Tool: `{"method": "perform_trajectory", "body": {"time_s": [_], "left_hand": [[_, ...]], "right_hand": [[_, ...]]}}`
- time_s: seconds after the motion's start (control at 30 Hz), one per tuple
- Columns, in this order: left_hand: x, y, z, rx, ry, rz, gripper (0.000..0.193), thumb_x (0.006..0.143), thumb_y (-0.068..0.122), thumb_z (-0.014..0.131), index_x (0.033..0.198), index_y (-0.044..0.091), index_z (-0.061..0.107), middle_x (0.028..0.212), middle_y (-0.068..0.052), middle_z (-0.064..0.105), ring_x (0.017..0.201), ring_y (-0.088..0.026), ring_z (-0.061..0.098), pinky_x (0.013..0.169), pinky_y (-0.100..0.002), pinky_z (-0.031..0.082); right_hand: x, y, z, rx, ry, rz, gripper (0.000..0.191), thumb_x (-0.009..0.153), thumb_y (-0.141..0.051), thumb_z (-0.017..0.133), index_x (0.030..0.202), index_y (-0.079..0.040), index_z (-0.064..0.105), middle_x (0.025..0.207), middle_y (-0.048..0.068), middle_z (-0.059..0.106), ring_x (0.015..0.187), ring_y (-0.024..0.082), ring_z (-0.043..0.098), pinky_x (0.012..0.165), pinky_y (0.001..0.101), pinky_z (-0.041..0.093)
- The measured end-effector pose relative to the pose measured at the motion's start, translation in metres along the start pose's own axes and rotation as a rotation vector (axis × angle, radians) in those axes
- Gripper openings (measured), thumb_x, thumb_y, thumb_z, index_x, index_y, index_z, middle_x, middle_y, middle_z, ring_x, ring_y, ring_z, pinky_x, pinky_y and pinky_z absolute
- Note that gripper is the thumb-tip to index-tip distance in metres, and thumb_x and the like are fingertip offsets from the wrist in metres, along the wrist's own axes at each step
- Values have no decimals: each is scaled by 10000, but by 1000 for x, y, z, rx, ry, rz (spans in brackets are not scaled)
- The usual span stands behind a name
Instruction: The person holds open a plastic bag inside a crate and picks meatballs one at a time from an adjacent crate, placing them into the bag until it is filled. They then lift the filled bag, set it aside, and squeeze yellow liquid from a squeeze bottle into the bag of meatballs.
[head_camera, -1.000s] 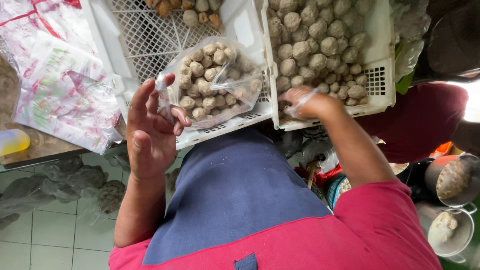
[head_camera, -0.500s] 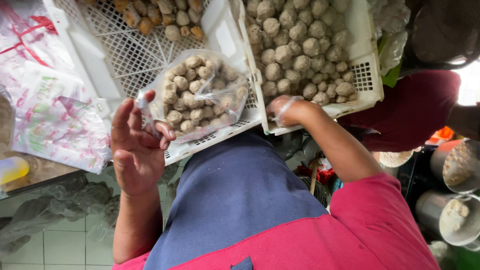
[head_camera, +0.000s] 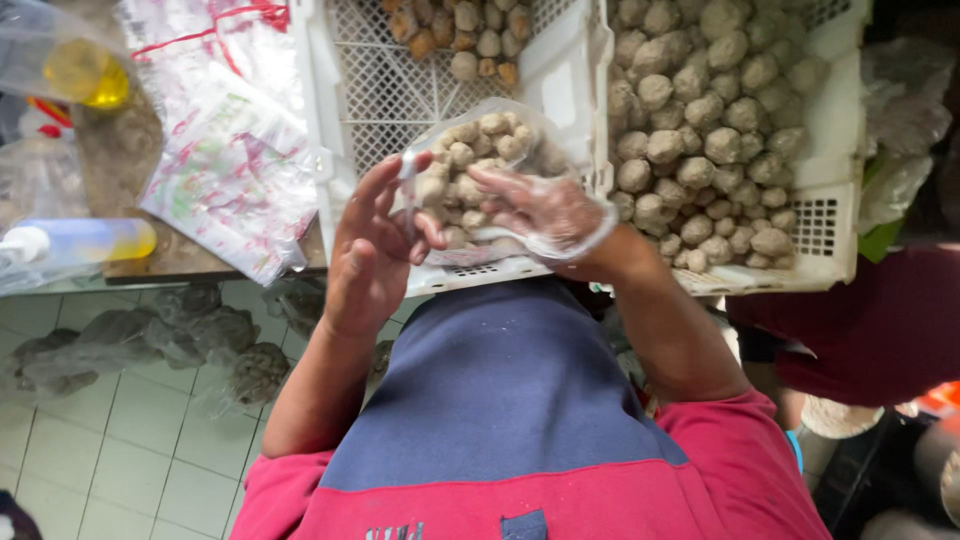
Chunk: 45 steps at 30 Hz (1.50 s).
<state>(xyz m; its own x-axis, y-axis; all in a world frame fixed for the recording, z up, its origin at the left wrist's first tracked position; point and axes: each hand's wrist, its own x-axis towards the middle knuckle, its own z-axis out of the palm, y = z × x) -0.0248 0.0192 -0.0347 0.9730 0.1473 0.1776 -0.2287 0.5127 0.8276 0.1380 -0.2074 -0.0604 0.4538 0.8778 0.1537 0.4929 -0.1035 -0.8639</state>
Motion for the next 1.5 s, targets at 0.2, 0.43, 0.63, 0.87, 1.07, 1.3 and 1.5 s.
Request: {"method": "perform_trajectory", "body": {"time_s": [0.2,0.43,0.63,0.87,1.07,1.3,1.5], "left_hand": [[-12,-10,1,10,57,31,791,1033,621,643,1615,143,400,1602,-206,411,956,-221,650,771,-249,470],[-16,-5,2,90,82,15,792,1050,683,592,1629,181,394,1589,-211,408,930,-224,646,776,-253,488],[-13,-8,3,59,78,18,805,1032,674,614,1627,182,387,1590,-201,417,931,-219,655,752,-246,486],[-6,-5,2,6,82,35,827,1023,617,666,1617,126,366,1637,-200,410,964,-214,644,753,-250,448],[-2,0,8,15,58,23,825,1029,615,657,1615,120,353,1636,-203,400,958,-194,646,740,-229,432],[-9,0,2,11,79,17,834,1028,626,659,1614,117,356,1624,-212,414,951,-200,651,733,-233,437],[-15,-5,0,47,82,13,831,1041,681,607,1635,151,369,1581,-210,431,870,-190,629,681,-223,443]], "right_hand": [[-117,39,-101,-271,323,762,181,1024,-119,637,1177,-28,670,1061,126,748,995,251,700,889,395,554],[-164,94,-87,-676,-130,874,270,877,-118,675,1136,-99,749,1133,189,712,1023,373,682,895,495,532],[-142,115,-52,-863,-554,855,209,839,-128,682,1015,-85,788,1137,174,740,1093,351,695,942,452,562],[-102,56,-80,-269,-374,716,333,876,-334,725,1108,-97,710,1072,134,745,1025,293,696,890,424,538],[-26,-10,-36,-123,-212,91,331,948,-235,691,1228,-59,673,1208,130,708,1093,267,682,976,412,551],[-50,1,-49,-176,-62,370,330,991,-123,597,1314,-79,652,1204,131,701,971,256,700,860,364,589],[-149,59,-120,-520,-7,1009,322,942,-57,560,1211,-121,727,1090,169,745,940,303,722,839,442,565]]}}
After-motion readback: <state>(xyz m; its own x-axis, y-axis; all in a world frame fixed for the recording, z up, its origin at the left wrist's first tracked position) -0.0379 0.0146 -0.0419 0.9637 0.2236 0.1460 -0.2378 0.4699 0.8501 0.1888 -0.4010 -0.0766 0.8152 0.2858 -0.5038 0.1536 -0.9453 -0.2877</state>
